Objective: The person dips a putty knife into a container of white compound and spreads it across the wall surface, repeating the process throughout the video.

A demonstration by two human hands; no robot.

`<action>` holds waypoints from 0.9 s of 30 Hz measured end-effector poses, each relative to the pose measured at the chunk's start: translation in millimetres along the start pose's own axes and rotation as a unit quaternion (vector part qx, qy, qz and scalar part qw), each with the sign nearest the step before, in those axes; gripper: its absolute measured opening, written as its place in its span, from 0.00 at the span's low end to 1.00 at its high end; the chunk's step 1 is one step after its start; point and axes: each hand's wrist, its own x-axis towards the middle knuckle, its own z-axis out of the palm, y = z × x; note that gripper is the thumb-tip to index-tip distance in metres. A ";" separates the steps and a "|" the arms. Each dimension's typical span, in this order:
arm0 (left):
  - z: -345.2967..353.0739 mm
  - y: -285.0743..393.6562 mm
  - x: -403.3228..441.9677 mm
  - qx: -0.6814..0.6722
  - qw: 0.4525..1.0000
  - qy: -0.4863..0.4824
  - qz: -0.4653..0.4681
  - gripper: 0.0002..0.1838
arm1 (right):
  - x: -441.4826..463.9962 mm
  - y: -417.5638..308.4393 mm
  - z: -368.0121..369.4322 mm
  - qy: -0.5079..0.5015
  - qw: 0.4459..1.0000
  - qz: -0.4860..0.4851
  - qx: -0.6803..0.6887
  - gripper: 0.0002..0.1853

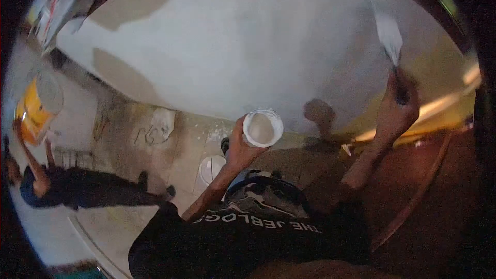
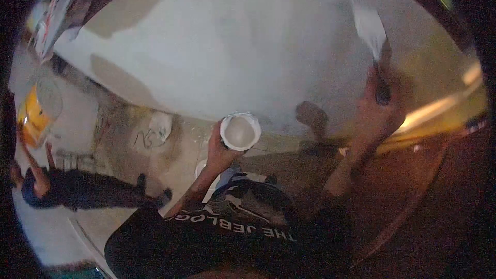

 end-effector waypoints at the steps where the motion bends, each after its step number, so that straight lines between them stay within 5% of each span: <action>1: -2.0 -4.8 -0.8 -0.029 0.999 0.000 0.020 0.48 | -15.8 10.4 16.3 -0.012 0.998 0.055 -0.005 0.13; 2: -3.5 -3.5 -3.7 -0.028 0.999 0.012 0.015 0.48 | -34.4 24.1 30.7 -0.024 0.993 0.112 -0.018 0.11; 4: -2.0 2.0 -2.9 0.029 0.999 0.020 0.034 0.47 | -76.6 59.7 54.9 -0.015 0.999 0.027 -0.006 0.10; 8: 10.7 -16.8 -10.9 -0.037 0.999 0.005 -0.015 0.46 | -181.1 92.9 66.3 -0.154 0.967 0.182 -0.094 0.11; 10: 12.4 -20.2 -12.9 -0.052 0.998 0.007 -0.035 0.45 | -207.4 105.1 66.4 -0.327 0.885 0.301 -0.136 0.13; 13: 0.6 -22.3 -4.8 -0.067 0.997 -0.028 -0.024 0.46 | -246.8 120.9 73.7 -0.325 0.891 0.279 -0.153 0.13; 17: 0.9 -23.8 -7.6 -0.044 0.999 -0.029 -0.009 0.47 | -231.2 121.0 54.0 -0.284 0.906 0.286 -0.129 0.13; 25: 0.2 -14.0 -5.8 -0.037 0.999 -0.034 0.000 0.48 | -51.9 10.8 -19.1 -0.112 0.969 0.188 -0.116 0.12; 27: 2.9 -11.8 -5.0 -0.097 0.995 -0.021 -0.018 0.47 | -30.1 26.7 -24.3 0.011 0.998 0.029 -0.048 0.11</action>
